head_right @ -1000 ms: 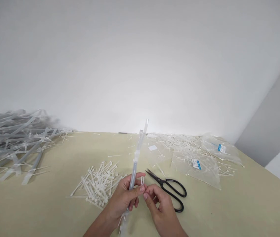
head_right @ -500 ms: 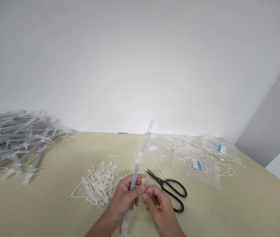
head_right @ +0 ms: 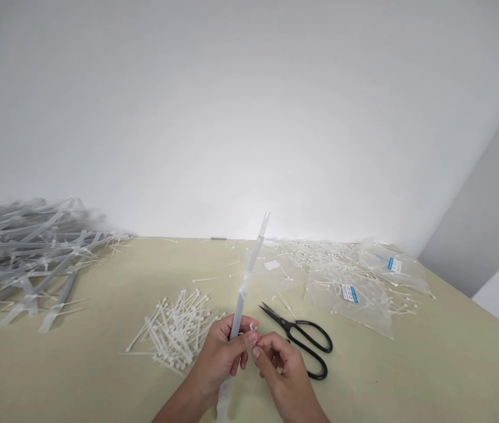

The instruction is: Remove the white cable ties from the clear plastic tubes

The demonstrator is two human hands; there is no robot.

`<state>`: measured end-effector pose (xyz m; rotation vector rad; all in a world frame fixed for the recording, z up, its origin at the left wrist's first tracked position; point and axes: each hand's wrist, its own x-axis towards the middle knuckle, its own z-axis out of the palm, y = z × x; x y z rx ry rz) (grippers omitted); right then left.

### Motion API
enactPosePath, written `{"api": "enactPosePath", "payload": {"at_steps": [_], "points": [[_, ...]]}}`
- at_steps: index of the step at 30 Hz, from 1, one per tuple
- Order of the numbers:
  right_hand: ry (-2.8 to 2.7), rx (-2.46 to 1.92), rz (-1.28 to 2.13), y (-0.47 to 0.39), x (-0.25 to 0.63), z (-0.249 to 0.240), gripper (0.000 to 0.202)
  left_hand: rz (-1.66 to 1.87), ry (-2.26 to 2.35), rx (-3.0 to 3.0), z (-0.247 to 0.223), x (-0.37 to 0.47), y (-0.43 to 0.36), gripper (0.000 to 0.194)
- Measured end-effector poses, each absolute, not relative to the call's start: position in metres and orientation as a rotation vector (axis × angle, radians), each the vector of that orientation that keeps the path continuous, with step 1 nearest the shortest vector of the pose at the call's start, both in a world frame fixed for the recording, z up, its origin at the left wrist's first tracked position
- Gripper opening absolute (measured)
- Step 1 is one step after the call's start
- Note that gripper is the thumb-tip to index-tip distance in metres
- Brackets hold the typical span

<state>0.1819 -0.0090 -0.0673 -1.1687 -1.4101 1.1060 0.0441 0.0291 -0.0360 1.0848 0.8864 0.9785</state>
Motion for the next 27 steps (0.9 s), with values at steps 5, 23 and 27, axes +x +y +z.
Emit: {"api": "enactPosePath", "payload": {"at_steps": [5, 23, 27], "points": [[-1.391, -1.139, 1.118, -0.010, 0.180, -0.065, 0.030, 0.975, 0.876, 1.064, -0.038, 0.045, 0.029, 0.034], [-1.385, -1.154, 1.069, -0.011, 0.180, -0.065, 0.030, 0.931, 0.668, 1.005, -0.040, 0.042, 0.032, 0.041], [-1.425, -1.161, 1.037, -0.012, 0.180, -0.061, 0.029, 0.935, 0.684, 1.008, -0.040, 0.042, 0.034, 0.036]]}}
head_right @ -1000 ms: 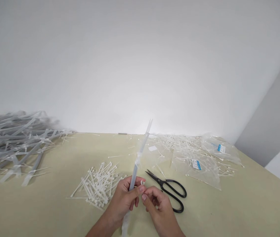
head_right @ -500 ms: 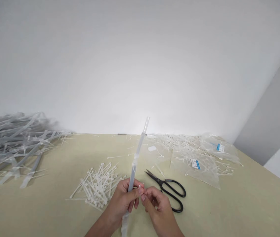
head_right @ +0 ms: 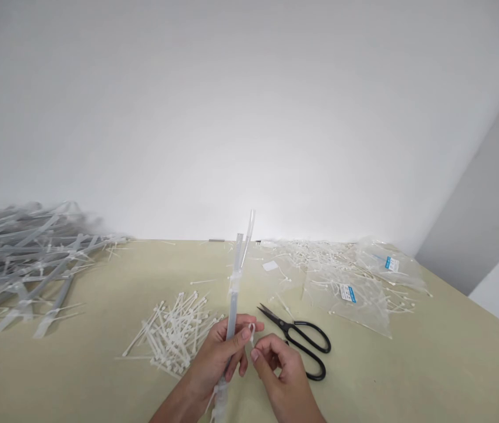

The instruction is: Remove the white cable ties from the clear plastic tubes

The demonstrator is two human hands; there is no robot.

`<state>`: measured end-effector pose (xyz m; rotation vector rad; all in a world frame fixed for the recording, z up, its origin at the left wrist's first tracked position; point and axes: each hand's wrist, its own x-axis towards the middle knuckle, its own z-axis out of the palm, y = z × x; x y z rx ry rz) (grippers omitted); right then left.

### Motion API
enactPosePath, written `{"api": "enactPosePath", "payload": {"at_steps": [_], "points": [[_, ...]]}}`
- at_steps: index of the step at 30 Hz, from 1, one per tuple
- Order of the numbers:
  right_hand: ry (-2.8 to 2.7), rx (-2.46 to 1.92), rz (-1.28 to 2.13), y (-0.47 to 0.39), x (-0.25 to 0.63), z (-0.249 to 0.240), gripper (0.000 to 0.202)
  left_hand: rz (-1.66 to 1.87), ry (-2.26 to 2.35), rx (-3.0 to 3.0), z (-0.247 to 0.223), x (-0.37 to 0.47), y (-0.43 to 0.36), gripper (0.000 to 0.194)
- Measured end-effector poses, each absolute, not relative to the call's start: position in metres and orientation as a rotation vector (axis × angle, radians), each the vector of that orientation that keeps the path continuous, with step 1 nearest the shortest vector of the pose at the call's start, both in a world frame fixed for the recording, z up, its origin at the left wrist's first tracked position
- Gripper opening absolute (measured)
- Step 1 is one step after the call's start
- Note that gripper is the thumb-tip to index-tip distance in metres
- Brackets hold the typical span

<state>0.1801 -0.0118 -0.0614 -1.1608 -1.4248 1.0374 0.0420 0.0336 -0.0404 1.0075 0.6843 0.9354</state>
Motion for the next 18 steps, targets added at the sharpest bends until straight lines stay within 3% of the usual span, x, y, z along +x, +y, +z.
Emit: {"api": "enactPosePath", "payload": {"at_steps": [18], "points": [[-1.158, -1.121, 1.076, -0.011, 0.182, -0.064, 0.026, 0.986, 0.725, 1.027, -0.040, 0.040, 0.035, 0.028]]}}
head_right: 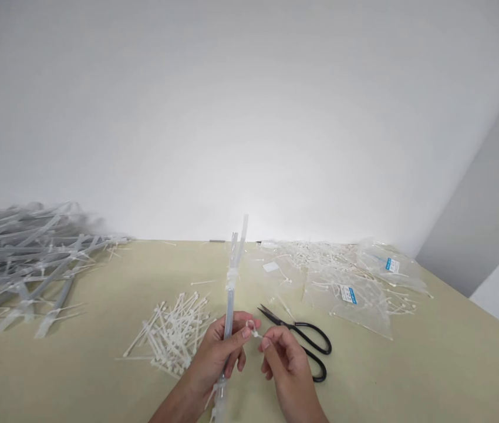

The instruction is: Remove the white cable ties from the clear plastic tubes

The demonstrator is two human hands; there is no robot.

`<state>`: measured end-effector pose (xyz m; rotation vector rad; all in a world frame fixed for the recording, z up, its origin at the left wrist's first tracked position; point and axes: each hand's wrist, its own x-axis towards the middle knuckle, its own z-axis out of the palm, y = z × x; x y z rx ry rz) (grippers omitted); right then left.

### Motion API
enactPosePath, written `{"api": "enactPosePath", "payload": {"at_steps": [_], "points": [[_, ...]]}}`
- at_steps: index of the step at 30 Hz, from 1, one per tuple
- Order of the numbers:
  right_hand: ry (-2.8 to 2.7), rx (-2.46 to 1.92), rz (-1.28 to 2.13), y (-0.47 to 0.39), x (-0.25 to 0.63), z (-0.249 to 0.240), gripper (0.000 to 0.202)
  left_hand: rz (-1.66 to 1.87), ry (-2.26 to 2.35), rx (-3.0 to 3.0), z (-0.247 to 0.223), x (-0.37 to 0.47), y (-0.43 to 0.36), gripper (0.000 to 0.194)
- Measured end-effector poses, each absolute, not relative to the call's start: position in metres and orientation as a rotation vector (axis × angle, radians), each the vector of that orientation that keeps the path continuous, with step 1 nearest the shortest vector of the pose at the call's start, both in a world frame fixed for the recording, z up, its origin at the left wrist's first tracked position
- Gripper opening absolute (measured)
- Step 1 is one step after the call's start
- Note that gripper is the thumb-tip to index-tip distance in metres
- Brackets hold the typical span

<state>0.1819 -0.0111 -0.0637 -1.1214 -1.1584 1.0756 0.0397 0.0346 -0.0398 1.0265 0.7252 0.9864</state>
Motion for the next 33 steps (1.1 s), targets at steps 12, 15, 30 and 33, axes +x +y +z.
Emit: {"api": "enactPosePath", "payload": {"at_steps": [12, 15, 30, 33], "points": [[-1.099, -1.076, 1.134, -0.009, 0.184, -0.058, 0.028, 1.021, 0.622, 0.931, -0.044, 0.039, 0.034, 0.027], [-1.095, -1.072, 1.148, -0.009, 0.183, -0.059, 0.028, 1.022, 0.630, 0.946, -0.043, 0.039, 0.035, 0.027], [-0.442, -0.678, 1.366, 0.008, 0.223, -0.033, 0.015, 1.023, 0.807, 1.362, -0.027, 0.037, 0.034, 0.035], [-0.369, -0.572, 1.431, 0.008, 0.227, -0.030, 0.015, 0.947, 0.716, 1.270, -0.024, 0.037, 0.036, 0.030]]}}
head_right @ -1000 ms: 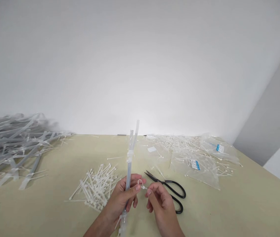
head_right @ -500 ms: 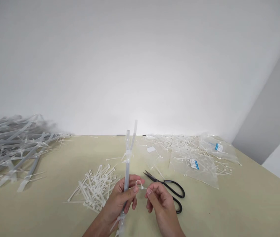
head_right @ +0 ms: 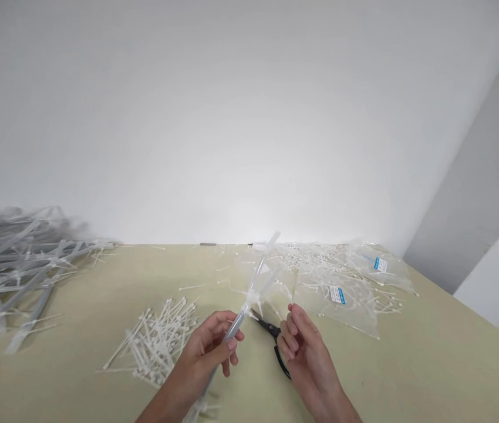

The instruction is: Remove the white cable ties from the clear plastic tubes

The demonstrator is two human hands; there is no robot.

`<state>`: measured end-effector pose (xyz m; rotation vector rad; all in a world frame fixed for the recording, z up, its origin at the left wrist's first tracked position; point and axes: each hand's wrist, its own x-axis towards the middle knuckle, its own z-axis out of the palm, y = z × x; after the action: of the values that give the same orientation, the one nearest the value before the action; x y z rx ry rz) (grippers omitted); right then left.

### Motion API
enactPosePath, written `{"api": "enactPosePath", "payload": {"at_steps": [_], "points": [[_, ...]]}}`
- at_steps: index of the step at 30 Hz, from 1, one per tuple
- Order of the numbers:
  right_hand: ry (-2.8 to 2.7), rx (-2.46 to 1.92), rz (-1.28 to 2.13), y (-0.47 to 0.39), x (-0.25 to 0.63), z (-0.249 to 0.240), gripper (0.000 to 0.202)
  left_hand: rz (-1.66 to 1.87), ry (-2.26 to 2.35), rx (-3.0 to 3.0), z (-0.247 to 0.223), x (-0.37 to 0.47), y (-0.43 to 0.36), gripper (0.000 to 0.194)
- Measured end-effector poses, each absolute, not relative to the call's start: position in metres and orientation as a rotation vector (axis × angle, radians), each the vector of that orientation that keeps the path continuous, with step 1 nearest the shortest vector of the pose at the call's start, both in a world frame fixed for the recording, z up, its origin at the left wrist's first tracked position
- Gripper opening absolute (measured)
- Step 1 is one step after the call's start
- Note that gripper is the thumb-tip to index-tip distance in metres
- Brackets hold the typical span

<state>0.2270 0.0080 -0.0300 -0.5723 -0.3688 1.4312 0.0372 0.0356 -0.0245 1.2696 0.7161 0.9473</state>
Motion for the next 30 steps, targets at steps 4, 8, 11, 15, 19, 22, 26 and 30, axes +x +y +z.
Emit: {"api": "enactPosePath", "payload": {"at_steps": [4, 8, 11, 15, 19, 22, 26, 30], "points": [[-0.313, -0.551, 1.438, 0.009, 0.231, -0.031, 0.014, 0.901, 0.675, 1.154, -0.025, 0.038, 0.033, 0.037], [-0.287, -0.561, 1.450, 0.012, 0.234, -0.036, 0.015, 0.841, 0.714, 1.108, -0.031, 0.042, 0.031, 0.052], [-0.284, -0.608, 1.475, 0.015, 0.233, -0.040, 0.018, 0.808, 0.720, 1.059, -0.031, 0.045, 0.029, 0.057], [-0.288, -0.669, 1.491, 0.016, 0.232, -0.043, 0.019, 0.796, 0.745, 1.036, -0.023, 0.047, 0.026, 0.042], [-0.327, -0.647, 1.476, 0.016, 0.233, -0.045, 0.019, 0.819, 0.792, 1.056, -0.022, 0.047, 0.027, 0.035], [-0.341, -0.667, 1.506, 0.016, 0.232, -0.046, 0.020, 0.785, 0.806, 1.084, -0.023, 0.046, 0.028, 0.033], [-0.364, -0.769, 1.541, 0.016, 0.229, -0.048, 0.024, 0.790, 0.811, 1.079, -0.023, 0.048, 0.026, 0.034], [-0.506, -0.890, 1.546, 0.013, 0.224, -0.052, 0.034, 0.885, 0.869, 1.041, -0.022, 0.050, 0.025, 0.039]]}}
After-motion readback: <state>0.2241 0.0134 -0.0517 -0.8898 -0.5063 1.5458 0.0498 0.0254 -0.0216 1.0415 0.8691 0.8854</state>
